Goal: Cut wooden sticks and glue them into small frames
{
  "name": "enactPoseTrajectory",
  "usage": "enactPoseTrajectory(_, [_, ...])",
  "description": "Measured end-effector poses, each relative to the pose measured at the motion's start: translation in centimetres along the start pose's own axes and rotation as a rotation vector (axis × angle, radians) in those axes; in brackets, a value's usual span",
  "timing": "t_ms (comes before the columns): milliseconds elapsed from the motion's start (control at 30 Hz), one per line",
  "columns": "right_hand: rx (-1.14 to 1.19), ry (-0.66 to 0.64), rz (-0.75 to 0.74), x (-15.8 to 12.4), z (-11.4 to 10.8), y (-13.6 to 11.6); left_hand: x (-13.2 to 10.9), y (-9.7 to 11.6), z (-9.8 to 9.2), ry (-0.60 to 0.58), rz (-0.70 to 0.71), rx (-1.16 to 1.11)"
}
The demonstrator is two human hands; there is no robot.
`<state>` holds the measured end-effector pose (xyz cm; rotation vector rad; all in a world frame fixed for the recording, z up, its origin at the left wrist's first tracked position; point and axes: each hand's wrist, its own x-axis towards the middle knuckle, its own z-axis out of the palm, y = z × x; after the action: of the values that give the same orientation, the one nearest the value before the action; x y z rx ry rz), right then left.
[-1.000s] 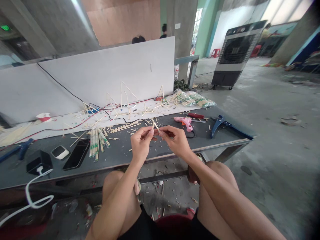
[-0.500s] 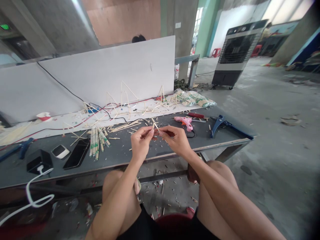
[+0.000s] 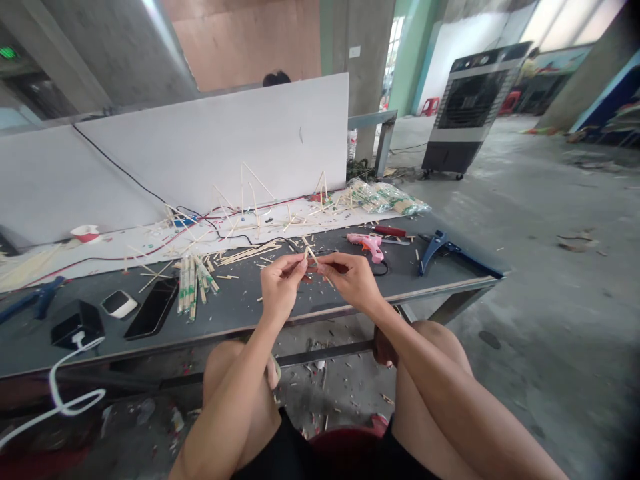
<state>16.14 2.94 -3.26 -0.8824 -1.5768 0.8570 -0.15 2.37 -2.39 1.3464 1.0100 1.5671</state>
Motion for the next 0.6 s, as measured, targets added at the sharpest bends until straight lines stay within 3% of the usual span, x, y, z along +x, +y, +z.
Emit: enactPoseTrajectory(600, [0.018,-0.011,0.010,0.15,-0.07,-0.04,-0.01,-0.32,-0.12,-0.010,-0.035,-0.019])
